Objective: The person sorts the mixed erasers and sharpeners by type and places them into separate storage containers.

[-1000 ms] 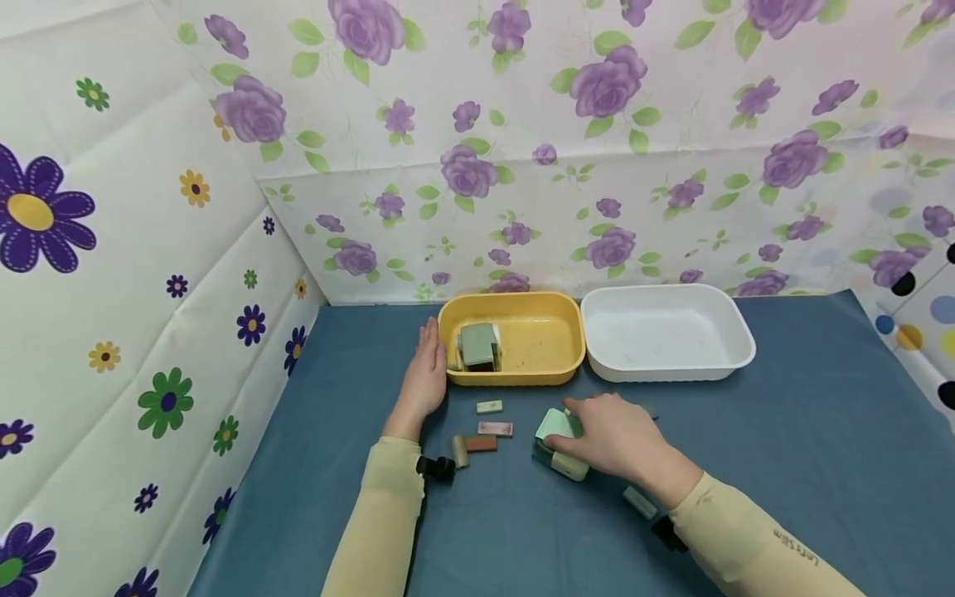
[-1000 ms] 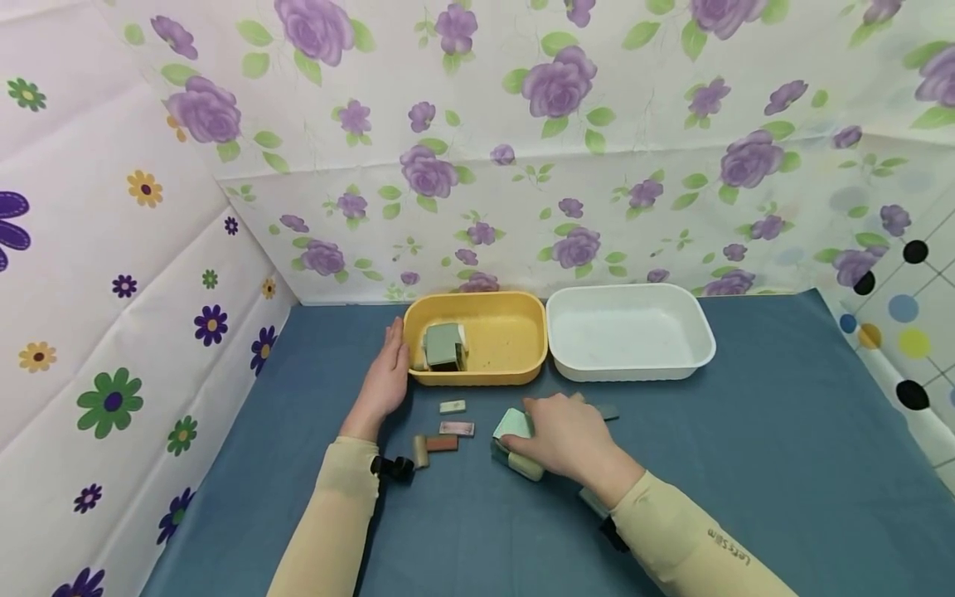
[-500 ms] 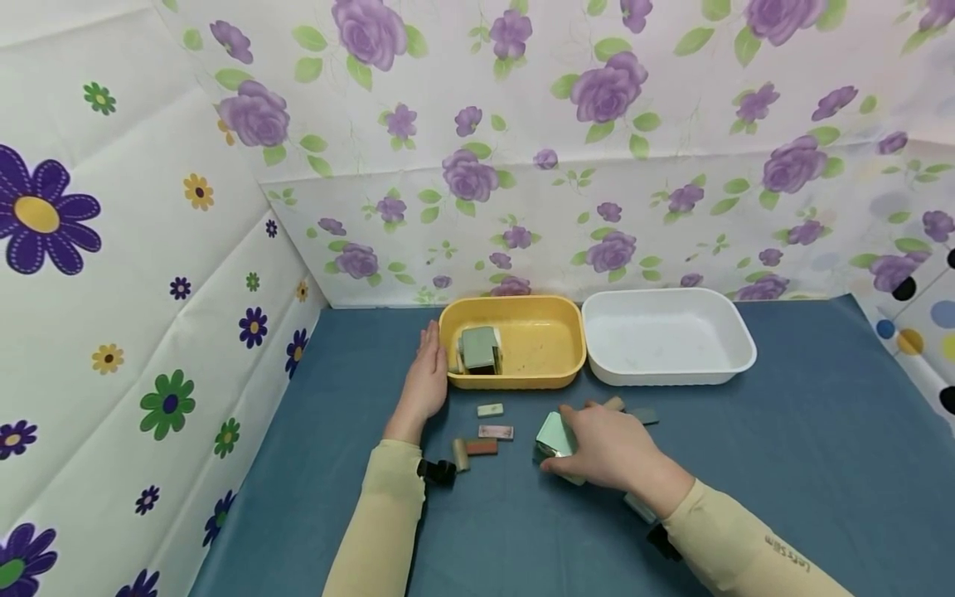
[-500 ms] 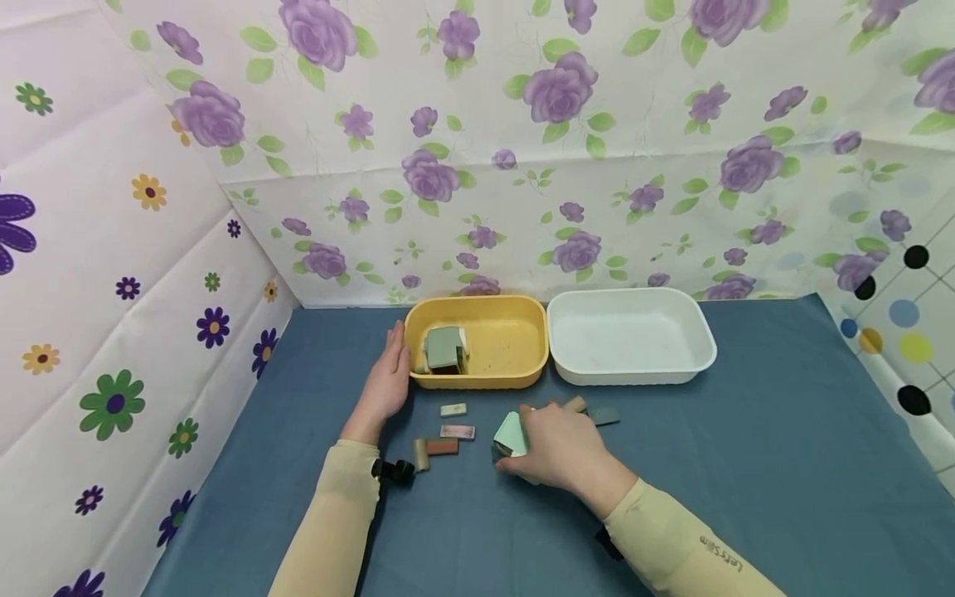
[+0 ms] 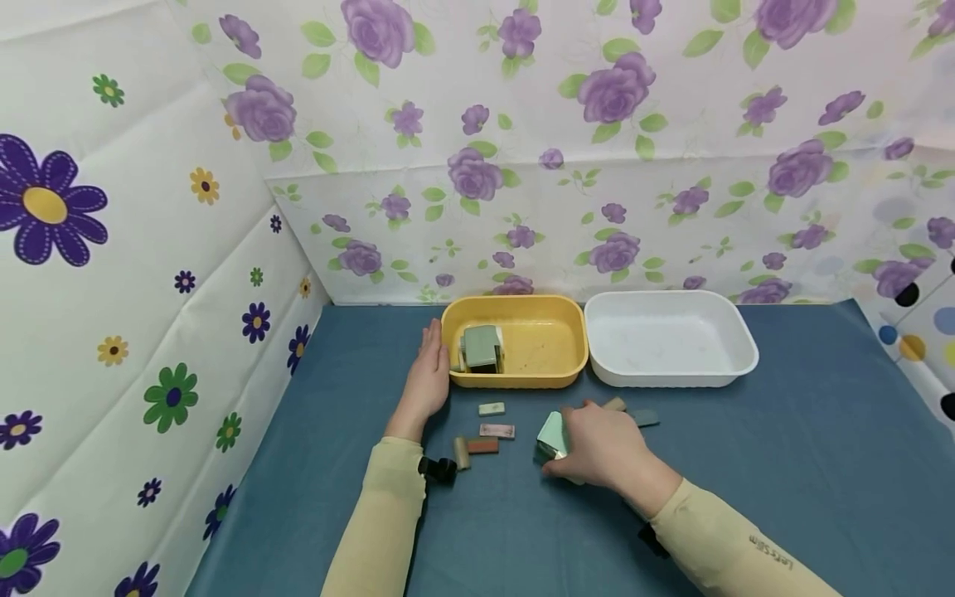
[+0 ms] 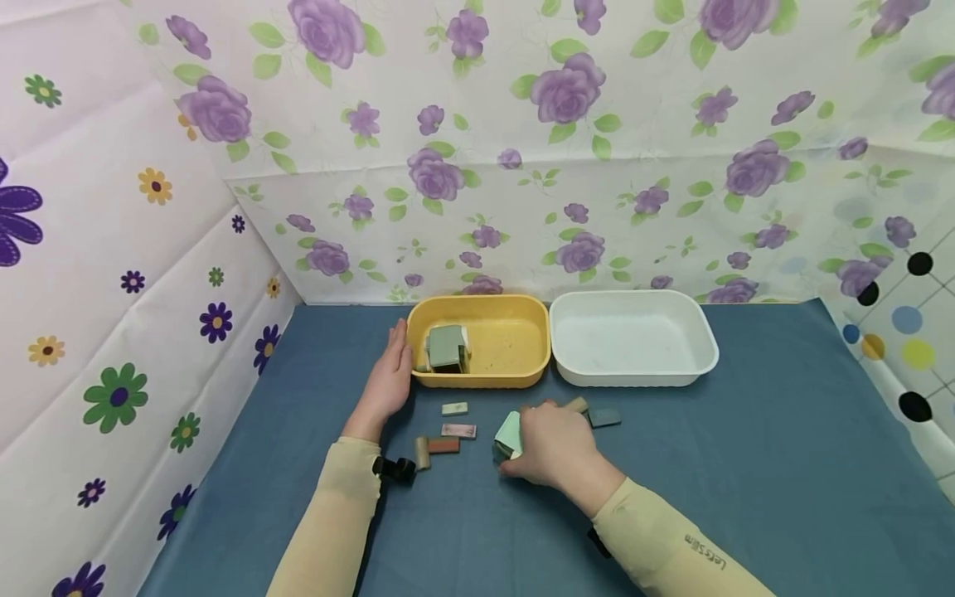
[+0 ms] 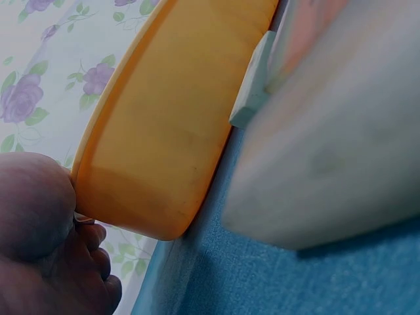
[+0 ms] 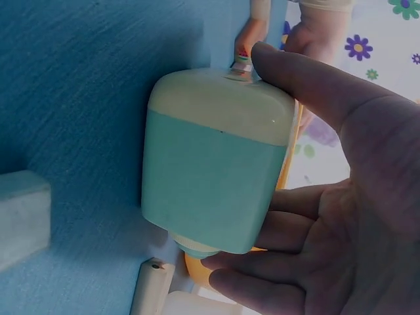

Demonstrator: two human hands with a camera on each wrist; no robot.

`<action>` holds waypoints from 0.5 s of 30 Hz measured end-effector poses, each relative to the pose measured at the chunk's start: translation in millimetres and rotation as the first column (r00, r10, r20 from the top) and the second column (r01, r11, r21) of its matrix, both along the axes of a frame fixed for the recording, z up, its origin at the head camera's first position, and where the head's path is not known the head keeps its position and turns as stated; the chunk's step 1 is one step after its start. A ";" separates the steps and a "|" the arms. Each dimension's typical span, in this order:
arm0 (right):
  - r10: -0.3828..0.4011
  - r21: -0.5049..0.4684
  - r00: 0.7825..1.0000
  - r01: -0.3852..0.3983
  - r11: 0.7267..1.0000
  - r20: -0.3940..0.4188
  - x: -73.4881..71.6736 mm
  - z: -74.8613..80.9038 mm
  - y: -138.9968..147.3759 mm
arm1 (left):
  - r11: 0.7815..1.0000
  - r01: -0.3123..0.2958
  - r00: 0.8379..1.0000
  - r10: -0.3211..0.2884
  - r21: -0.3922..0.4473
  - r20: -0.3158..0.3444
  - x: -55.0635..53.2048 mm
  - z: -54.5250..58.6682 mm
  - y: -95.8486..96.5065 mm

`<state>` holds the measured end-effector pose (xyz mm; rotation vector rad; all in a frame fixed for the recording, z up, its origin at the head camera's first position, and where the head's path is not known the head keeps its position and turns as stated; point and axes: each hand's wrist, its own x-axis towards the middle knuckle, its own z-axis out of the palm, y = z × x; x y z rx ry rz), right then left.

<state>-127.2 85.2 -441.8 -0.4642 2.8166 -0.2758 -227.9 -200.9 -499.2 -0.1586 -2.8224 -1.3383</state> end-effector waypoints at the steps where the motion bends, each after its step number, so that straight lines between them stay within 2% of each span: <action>1: 0.001 0.000 1.000 -0.001 1.000 -0.003 -0.2 -0.3 -0.8 | 1.000 0.000 1.000 0.000 -0.001 0.000 0.4 0.4 -0.3; 15: -0.016 0.014 1.000 0.016 1.000 0.002 -3.3 -5.6 -2.2 | 1.000 -0.002 1.000 0.002 -0.004 0.001 -0.1 1.0 0.3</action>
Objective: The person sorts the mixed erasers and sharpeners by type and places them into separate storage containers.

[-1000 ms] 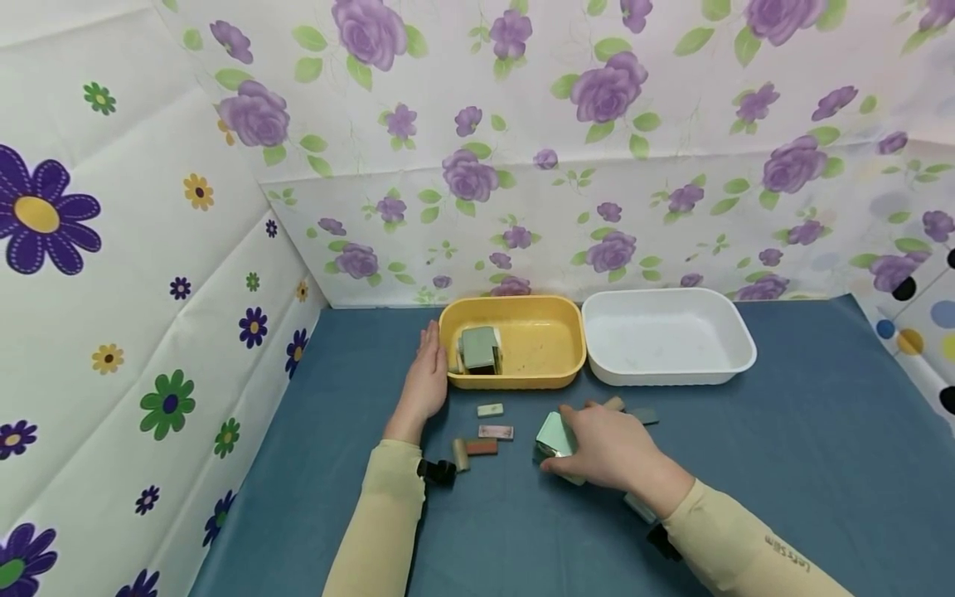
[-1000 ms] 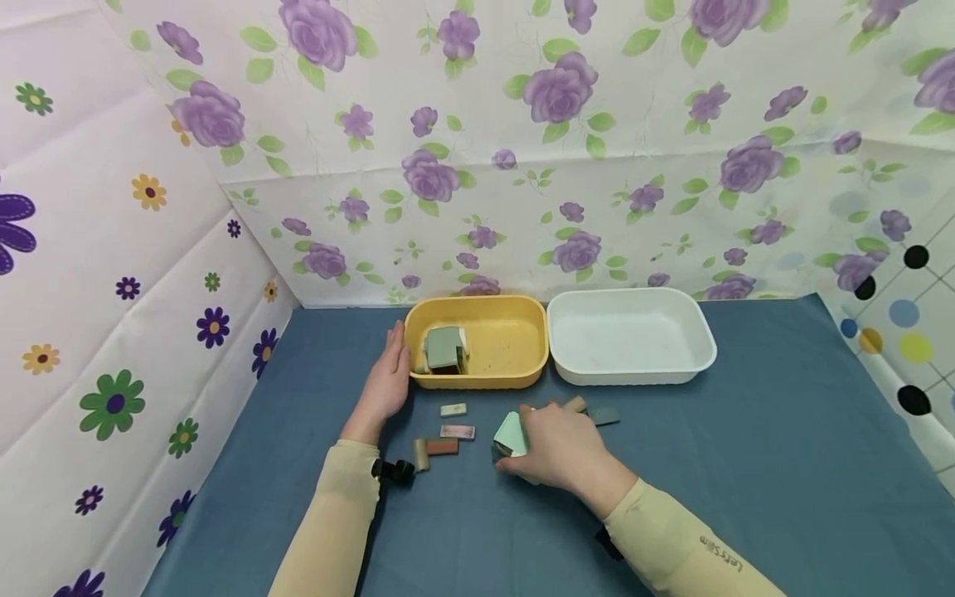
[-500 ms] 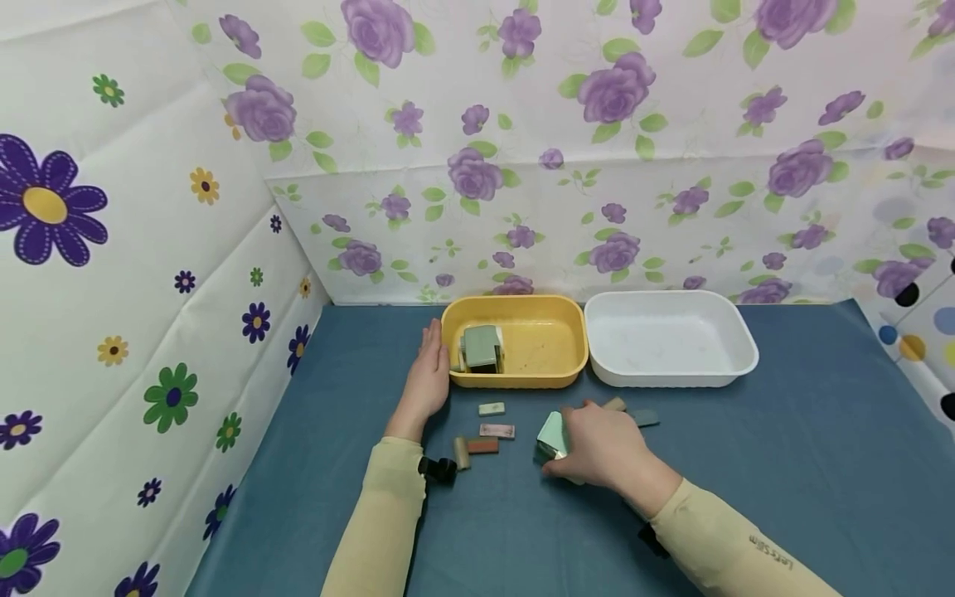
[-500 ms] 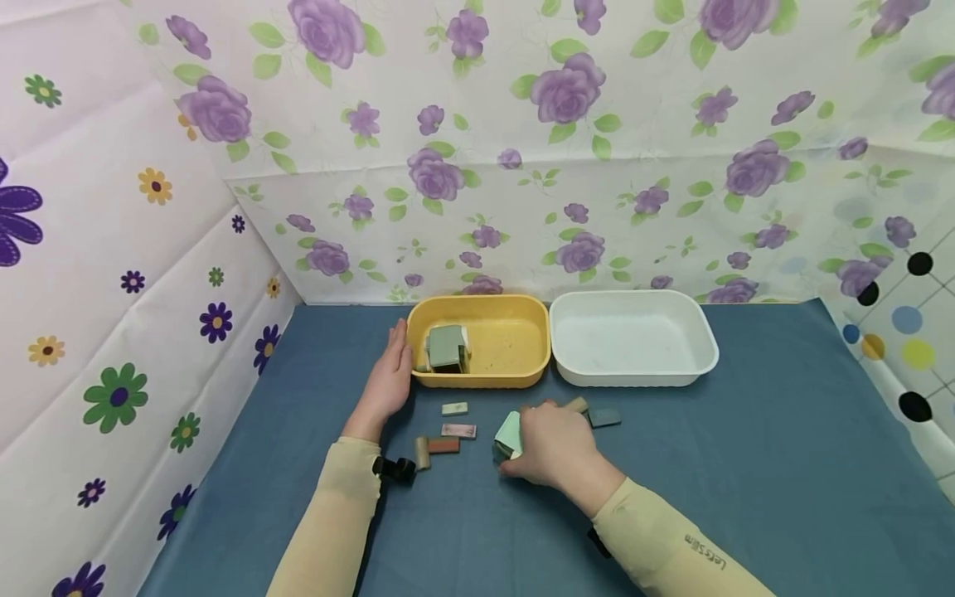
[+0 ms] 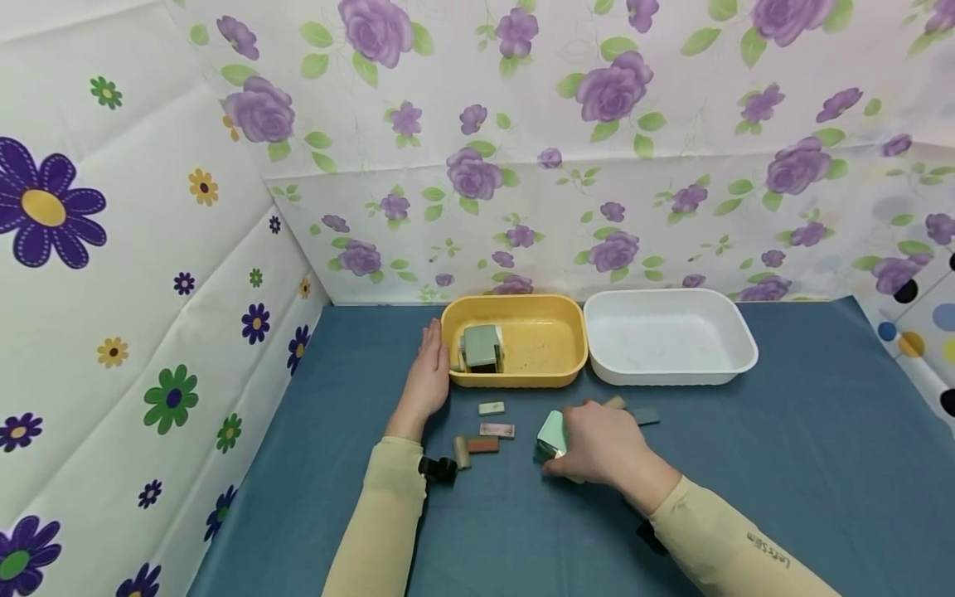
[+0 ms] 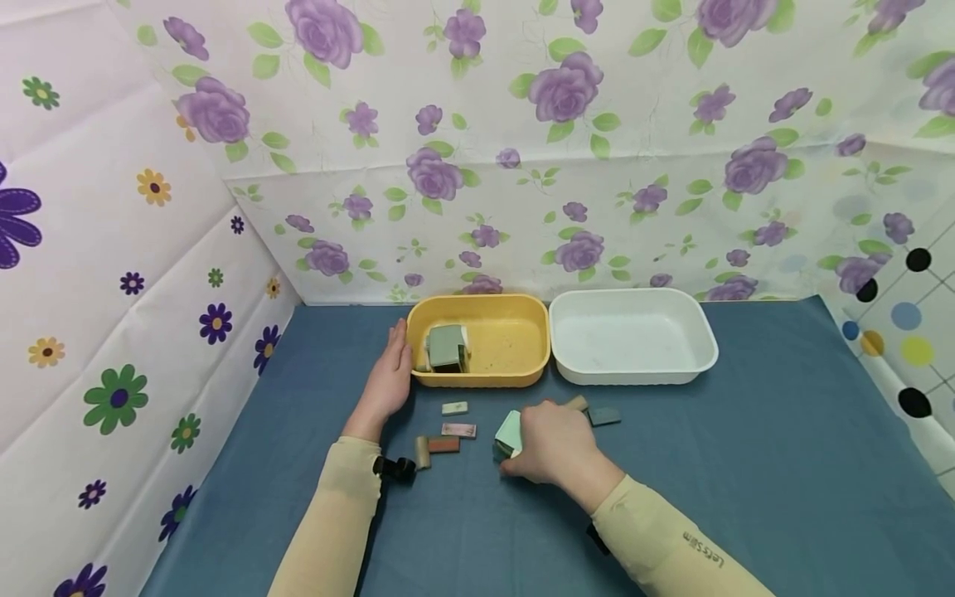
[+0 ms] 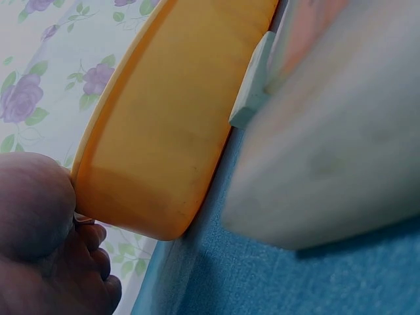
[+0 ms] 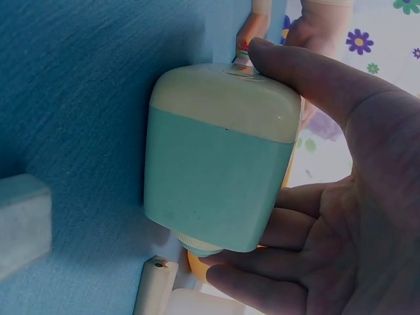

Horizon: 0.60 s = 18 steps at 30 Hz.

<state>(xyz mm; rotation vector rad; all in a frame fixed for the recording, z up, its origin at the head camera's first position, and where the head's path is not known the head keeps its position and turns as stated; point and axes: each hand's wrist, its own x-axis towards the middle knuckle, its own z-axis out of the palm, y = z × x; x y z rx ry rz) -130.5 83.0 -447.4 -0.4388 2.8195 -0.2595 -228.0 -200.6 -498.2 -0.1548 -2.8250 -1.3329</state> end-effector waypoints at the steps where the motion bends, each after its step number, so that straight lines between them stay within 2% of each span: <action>1: 0.000 -0.001 1.000 0.000 1.000 -0.001 -0.2 -0.4 0.1 | 1.000 0.001 1.000 -0.001 0.000 -0.003 -0.1 -0.1 0.0; 18: -0.004 -0.012 1.000 0.004 1.000 0.003 -0.6 0.5 0.1 | 1.000 0.001 1.000 -0.001 0.008 -0.017 -1.1 -2.7 -0.3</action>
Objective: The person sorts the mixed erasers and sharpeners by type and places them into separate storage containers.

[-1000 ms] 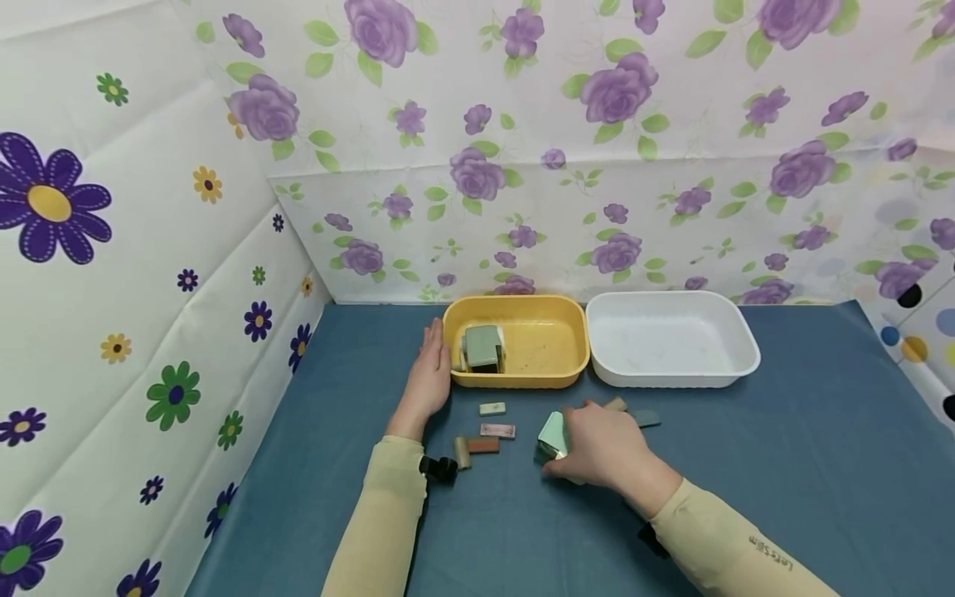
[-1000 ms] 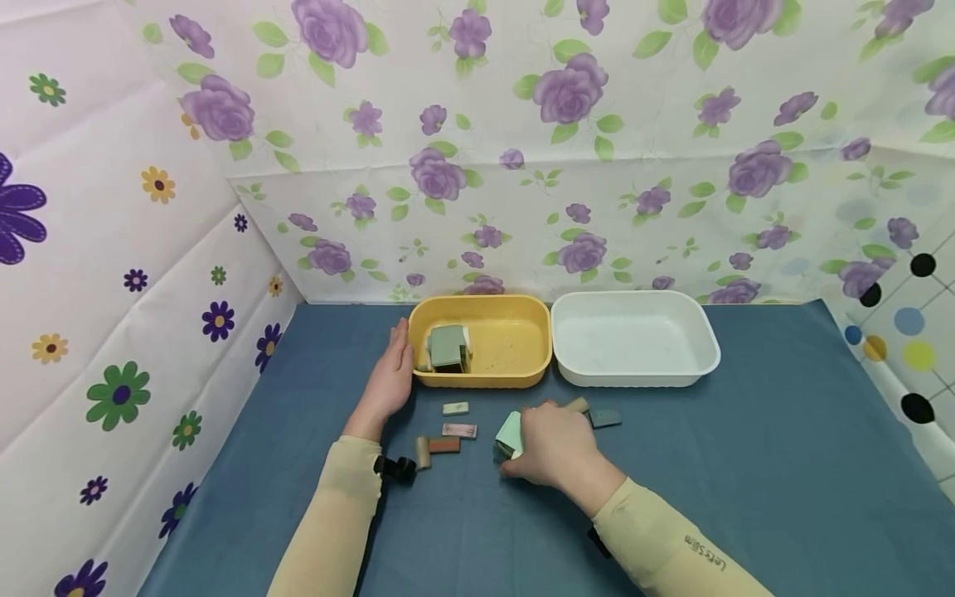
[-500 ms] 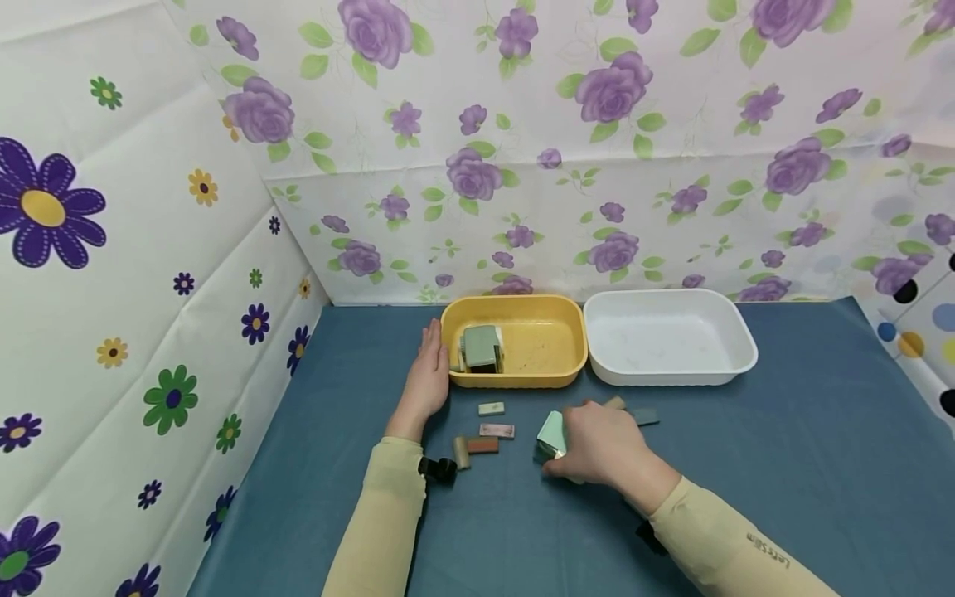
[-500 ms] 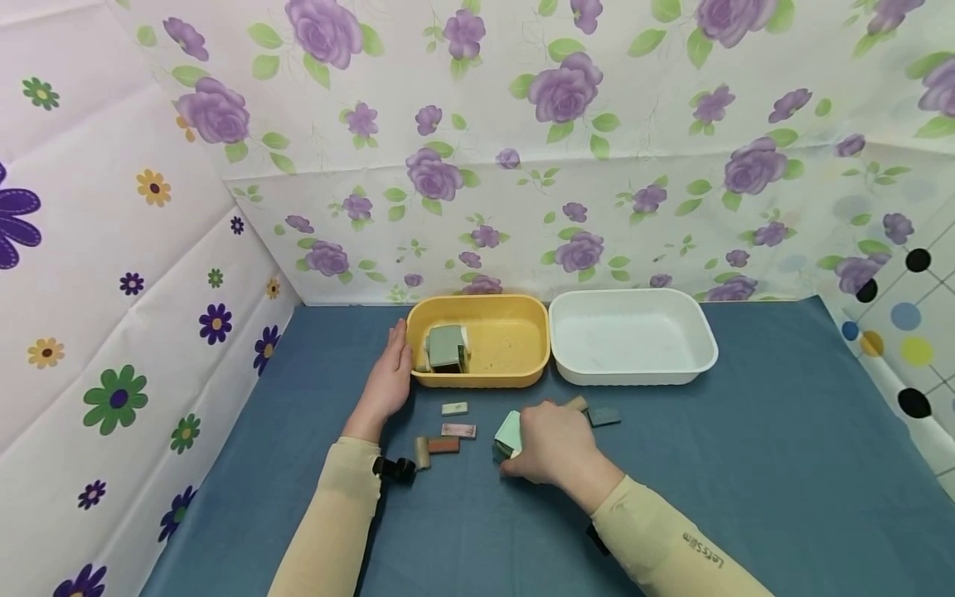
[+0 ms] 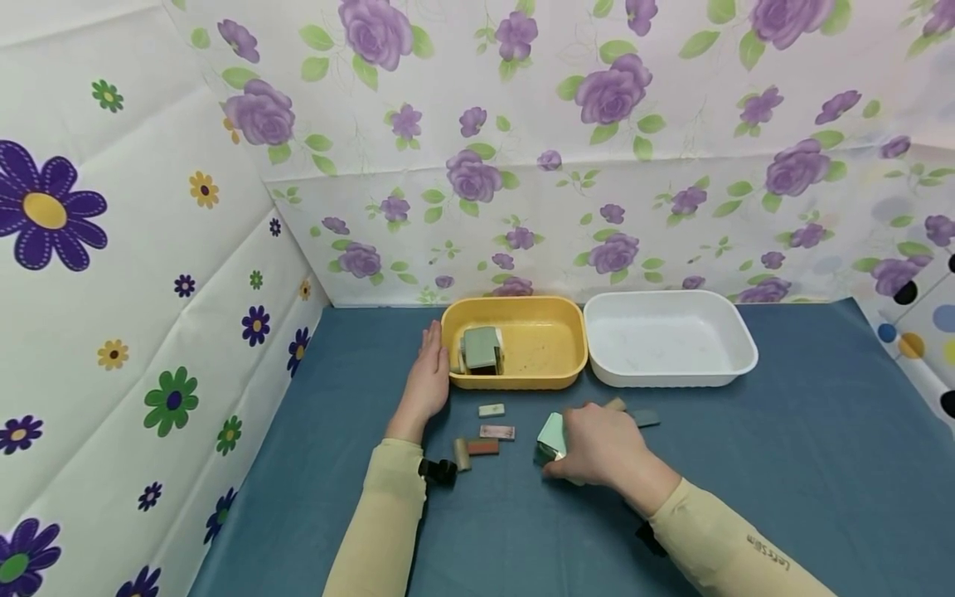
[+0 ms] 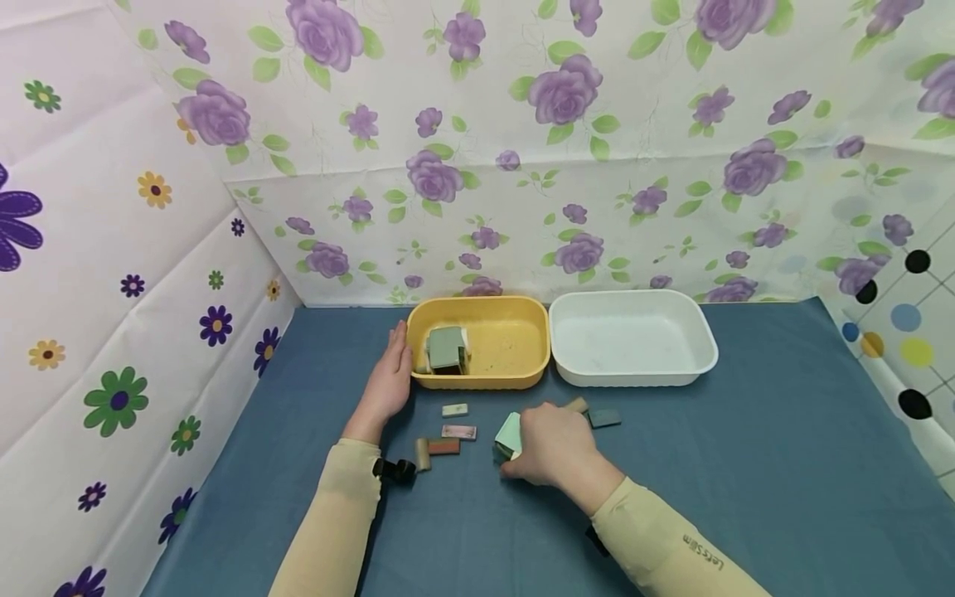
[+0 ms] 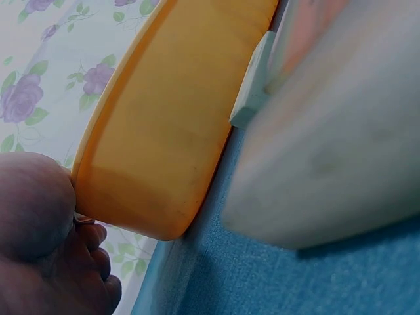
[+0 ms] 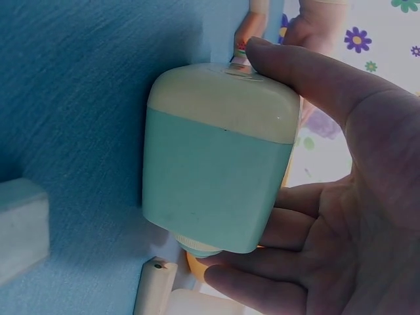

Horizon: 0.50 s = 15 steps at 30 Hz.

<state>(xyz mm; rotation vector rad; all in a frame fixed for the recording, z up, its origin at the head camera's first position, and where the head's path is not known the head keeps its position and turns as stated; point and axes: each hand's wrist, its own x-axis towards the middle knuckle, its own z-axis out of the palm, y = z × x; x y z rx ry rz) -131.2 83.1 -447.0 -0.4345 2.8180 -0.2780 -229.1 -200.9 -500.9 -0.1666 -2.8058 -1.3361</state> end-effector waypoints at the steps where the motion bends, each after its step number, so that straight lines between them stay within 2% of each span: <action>1: 0.000 0.000 1.000 0.000 1.000 0.001 -0.1 -0.1 -0.1 | 1.000 0.000 1.000 0.000 -0.001 0.000 -0.1 -0.3 -0.1; 15: -0.004 0.004 1.000 0.004 1.000 0.020 -0.2 1.6 -0.9 | 1.000 -0.010 1.000 0.010 0.004 0.012 1.5 1.1 0.5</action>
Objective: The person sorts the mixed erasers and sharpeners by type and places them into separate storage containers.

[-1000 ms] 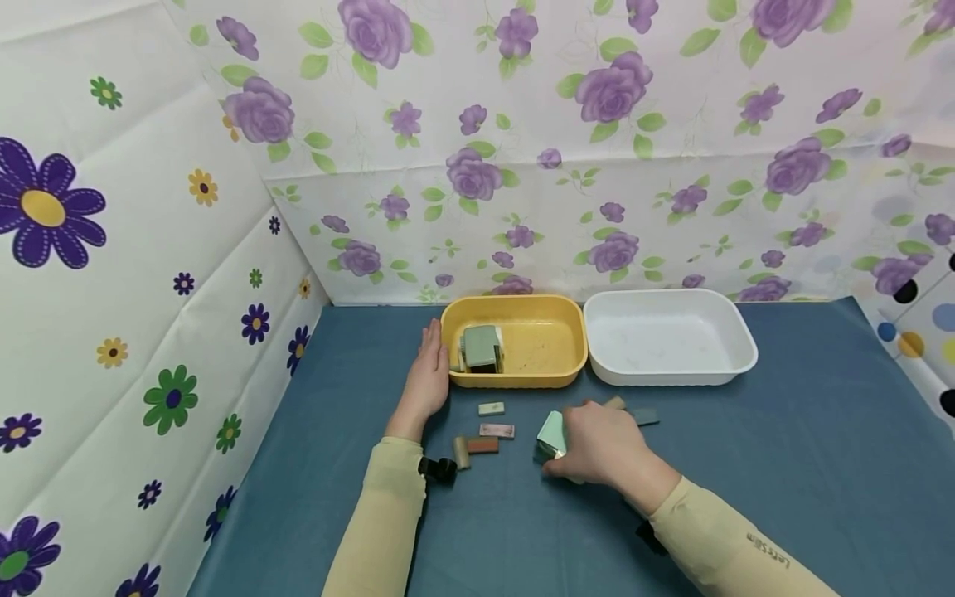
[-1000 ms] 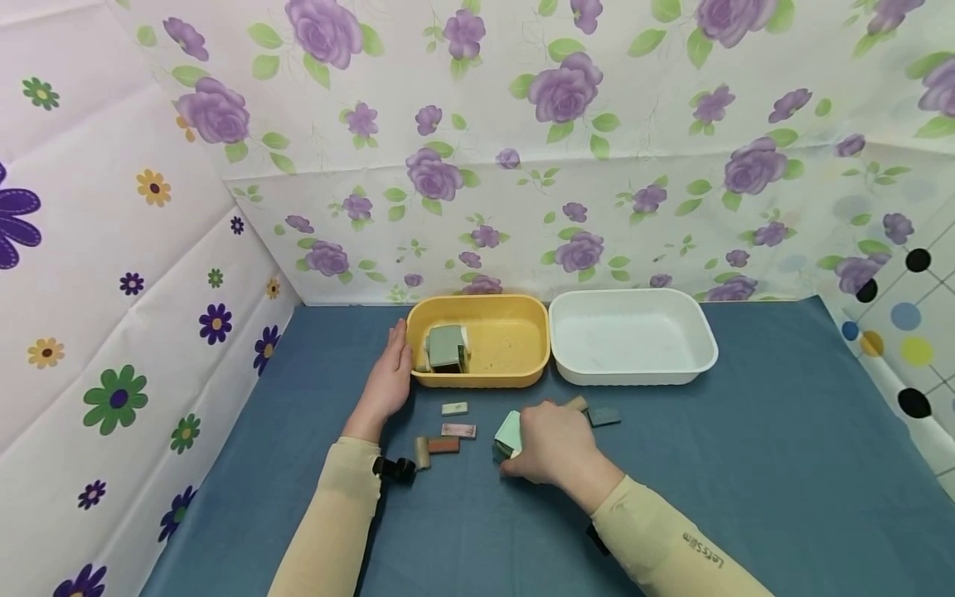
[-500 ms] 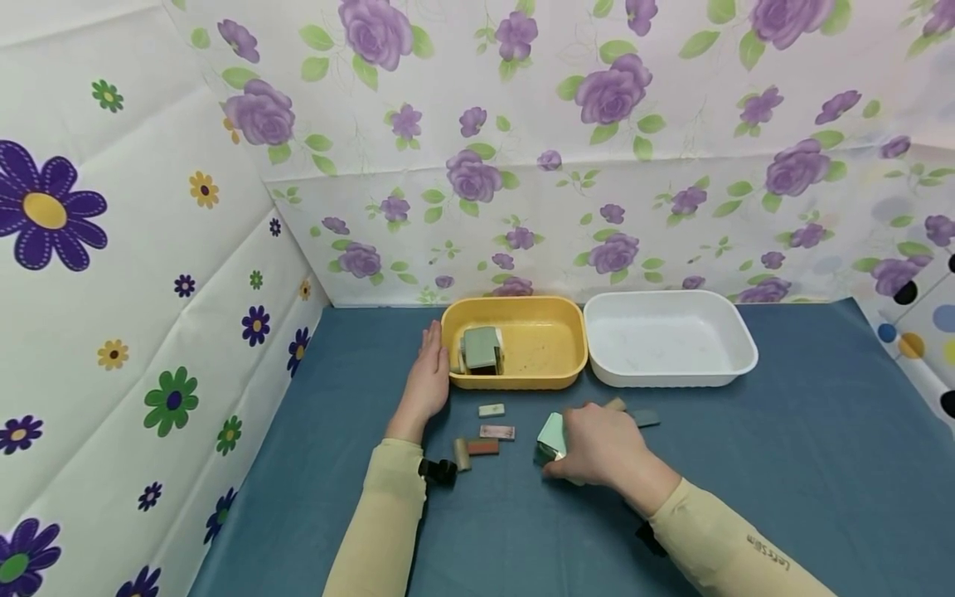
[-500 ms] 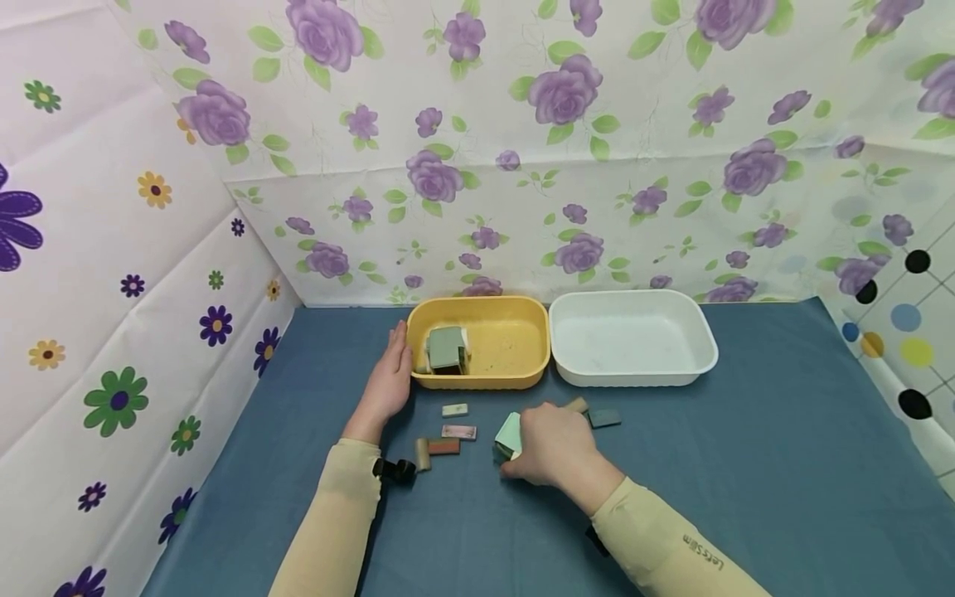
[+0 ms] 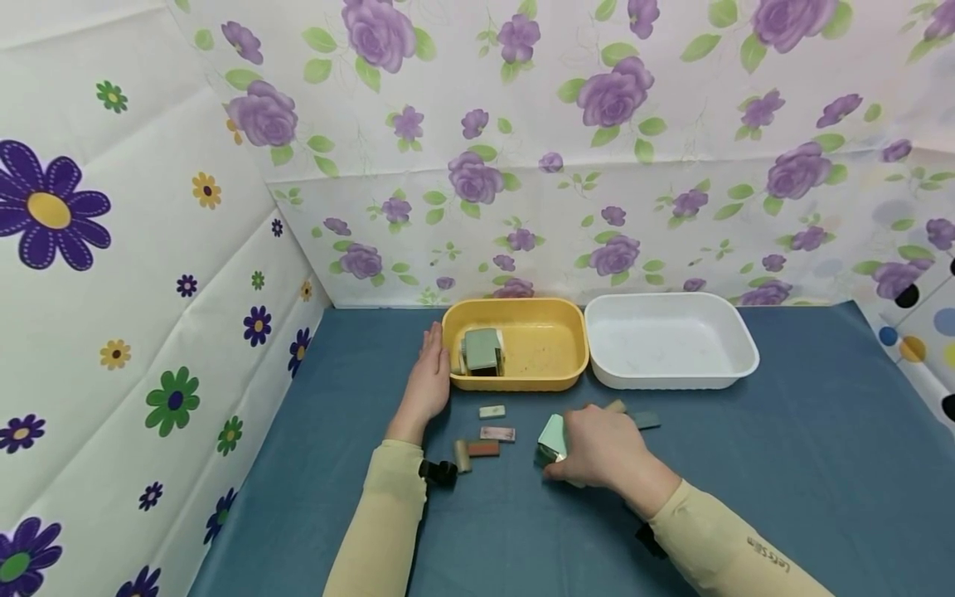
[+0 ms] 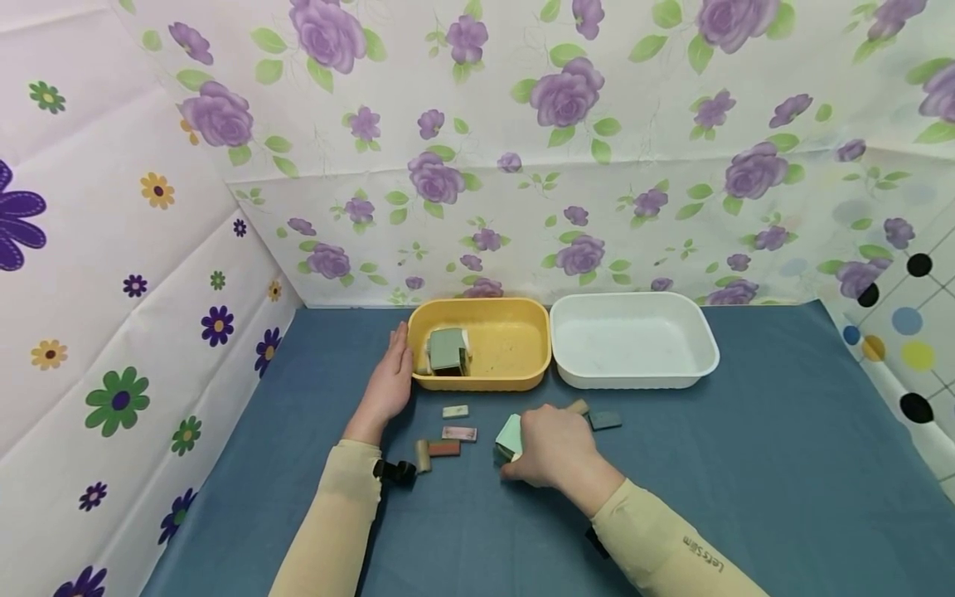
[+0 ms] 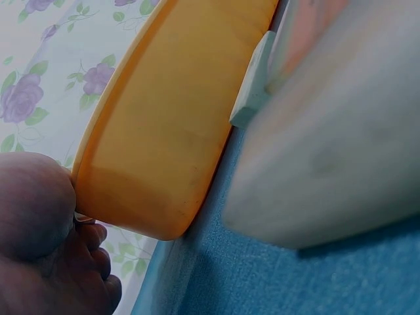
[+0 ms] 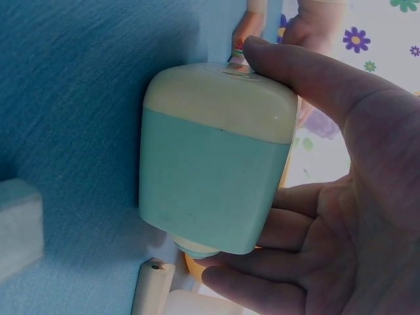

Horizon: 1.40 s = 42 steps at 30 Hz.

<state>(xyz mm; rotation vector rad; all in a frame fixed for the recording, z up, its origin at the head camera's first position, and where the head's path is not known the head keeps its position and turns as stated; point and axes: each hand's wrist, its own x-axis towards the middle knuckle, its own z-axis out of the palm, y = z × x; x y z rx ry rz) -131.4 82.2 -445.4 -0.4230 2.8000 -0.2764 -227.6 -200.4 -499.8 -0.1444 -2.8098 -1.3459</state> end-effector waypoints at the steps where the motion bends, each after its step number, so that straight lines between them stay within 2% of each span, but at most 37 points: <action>1: 0.000 0.001 1.000 0.000 1.000 0.001 -0.1 -0.4 0.0 | 1.000 0.001 1.000 -0.001 0.000 0.002 -0.2 0.0 -0.2; 13: -0.006 0.000 1.000 0.006 1.000 0.015 0.9 -0.5 0.3 | 1.000 0.006 1.000 -0.006 -0.002 -0.006 -1.5 -0.4 -0.9; 25: 0.022 0.013 0.999 -0.022 1.000 0.025 5.5 3.0 5.4 | 1.000 0.007 1.000 -0.007 0.000 -0.007 -1.1 -1.7 -0.9; 35: 0.007 0.007 1.000 -0.007 1.000 -0.012 4.9 3.9 7.7 | 1.000 0.011 1.000 -0.011 0.002 -0.012 -2.0 2.3 0.9; 42: 0.027 0.005 0.999 -0.027 1.000 -0.046 5.4 1.1 8.2 | 1.000 0.015 1.000 -0.015 0.000 -0.013 -0.5 1.5 0.3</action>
